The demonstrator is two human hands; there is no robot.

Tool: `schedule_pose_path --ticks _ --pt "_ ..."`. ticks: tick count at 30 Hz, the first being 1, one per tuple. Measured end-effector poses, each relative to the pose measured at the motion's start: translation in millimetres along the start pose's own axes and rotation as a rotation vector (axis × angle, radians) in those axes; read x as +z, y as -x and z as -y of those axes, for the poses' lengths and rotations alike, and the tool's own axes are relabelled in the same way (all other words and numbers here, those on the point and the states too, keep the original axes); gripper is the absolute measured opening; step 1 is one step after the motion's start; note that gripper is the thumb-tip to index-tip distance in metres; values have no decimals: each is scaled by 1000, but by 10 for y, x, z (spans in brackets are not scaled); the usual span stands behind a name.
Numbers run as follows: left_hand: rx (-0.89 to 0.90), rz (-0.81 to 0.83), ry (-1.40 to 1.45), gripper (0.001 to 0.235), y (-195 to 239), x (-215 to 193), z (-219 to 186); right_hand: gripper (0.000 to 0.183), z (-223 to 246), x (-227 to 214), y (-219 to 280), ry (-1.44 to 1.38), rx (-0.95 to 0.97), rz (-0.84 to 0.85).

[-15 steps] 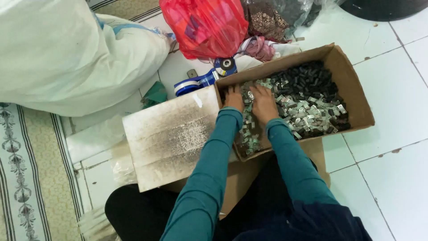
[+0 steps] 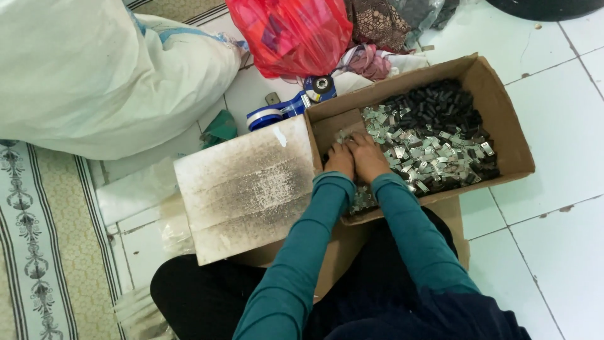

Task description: The person sits on the floor and sorts small metallic rectangular pieces from a cardboard box into clear plastic bags. They place the filled bags aside and continue the process with additional pieces.

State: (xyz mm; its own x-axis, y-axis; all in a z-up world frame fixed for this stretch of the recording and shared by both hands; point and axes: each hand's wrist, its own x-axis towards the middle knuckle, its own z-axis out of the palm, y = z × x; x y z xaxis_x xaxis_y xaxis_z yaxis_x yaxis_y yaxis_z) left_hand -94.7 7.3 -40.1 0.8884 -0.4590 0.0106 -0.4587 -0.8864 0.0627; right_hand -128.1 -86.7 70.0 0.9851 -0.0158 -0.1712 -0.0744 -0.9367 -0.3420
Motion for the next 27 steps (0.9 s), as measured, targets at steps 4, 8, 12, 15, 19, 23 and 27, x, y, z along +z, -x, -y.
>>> schedule_pose_path --ticks 4,8,12,15,19,23,27 --pt "25 263 230 30 220 -181 -42 44 -73 285 196 14 43 -26" --pt "37 425 258 22 344 -114 -114 35 -291 657 281 -33 101 40" --pt "162 399 302 15 440 -437 -107 31 -560 1046 309 -101 150 59" --pt "125 343 399 12 528 -1197 -82 37 -444 643 508 -206 272 26" --pt "-28 338 633 15 620 -1519 28 35 87 -231 964 -407 234 -56" --pt "-121 316 1011 30 868 -1900 297 39 324 -493 1187 -980 295 -172" --pt "-305 451 1631 48 1130 -2279 475 37 449 -504 1282 -1335 223 -299"
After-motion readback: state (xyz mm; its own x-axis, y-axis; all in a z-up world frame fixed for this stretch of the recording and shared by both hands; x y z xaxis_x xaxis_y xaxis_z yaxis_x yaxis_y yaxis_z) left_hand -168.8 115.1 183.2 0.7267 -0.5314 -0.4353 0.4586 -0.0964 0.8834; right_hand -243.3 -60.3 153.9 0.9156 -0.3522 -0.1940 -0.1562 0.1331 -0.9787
